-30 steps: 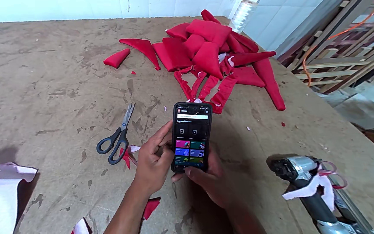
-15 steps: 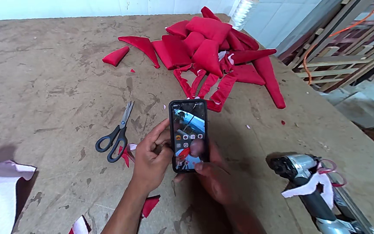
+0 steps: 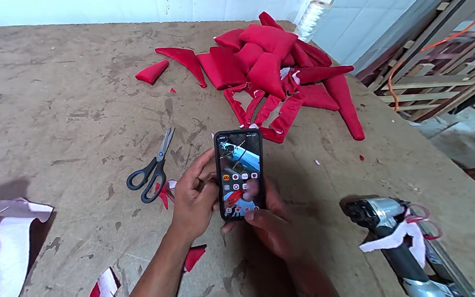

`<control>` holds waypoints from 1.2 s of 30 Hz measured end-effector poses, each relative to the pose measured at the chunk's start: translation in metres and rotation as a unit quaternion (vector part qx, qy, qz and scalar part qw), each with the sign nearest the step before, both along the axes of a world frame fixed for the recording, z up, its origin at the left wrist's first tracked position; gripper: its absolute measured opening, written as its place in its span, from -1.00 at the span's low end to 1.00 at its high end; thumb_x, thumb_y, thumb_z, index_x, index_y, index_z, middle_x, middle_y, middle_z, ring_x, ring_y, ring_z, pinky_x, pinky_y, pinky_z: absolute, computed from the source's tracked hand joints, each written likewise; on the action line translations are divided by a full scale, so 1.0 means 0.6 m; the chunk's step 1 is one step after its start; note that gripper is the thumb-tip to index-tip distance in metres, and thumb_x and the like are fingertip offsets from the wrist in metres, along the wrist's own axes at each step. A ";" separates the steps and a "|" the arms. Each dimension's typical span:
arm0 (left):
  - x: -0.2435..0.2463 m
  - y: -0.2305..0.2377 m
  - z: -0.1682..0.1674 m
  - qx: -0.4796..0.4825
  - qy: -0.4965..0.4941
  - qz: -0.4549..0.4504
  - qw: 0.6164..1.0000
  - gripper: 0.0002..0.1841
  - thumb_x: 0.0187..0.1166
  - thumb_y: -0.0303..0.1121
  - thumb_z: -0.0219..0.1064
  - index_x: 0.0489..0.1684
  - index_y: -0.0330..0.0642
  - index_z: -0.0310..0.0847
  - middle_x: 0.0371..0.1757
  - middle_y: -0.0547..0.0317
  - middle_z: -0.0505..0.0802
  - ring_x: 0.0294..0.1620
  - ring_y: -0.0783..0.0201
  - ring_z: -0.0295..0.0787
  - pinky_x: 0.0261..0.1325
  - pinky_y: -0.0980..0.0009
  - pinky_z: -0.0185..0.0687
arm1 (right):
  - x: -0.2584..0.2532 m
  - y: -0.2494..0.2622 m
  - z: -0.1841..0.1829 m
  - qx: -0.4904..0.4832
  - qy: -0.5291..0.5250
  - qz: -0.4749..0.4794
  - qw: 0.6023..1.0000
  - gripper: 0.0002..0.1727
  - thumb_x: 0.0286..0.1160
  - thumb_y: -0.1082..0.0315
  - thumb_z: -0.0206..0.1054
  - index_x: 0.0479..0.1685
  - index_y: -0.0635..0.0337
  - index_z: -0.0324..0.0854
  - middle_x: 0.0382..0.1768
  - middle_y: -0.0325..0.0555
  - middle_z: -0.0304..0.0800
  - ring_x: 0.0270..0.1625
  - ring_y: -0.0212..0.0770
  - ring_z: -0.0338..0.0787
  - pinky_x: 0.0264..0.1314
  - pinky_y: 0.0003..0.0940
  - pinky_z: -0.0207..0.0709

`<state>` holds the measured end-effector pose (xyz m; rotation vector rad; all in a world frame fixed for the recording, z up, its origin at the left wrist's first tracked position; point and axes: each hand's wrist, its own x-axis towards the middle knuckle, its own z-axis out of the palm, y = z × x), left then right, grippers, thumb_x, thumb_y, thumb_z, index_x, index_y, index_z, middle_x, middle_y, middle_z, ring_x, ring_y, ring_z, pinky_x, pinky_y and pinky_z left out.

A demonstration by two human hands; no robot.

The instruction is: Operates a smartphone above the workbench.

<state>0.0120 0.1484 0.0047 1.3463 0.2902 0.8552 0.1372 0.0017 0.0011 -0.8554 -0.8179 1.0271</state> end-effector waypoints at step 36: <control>-0.004 0.007 -0.004 -0.019 -0.092 0.054 0.994 -0.55 0.68 -0.29 0.10 0.57 0.02 0.44 0.05 -0.03 0.79 -0.08 0.20 0.83 -0.07 0.27 0.84 | -0.019 0.009 0.001 -0.066 -0.086 -0.022 0.994 -0.28 0.55 0.03 0.42 0.59 0.18 0.27 0.18 0.21 0.77 0.00 0.16 0.90 -0.33 -0.05 0.89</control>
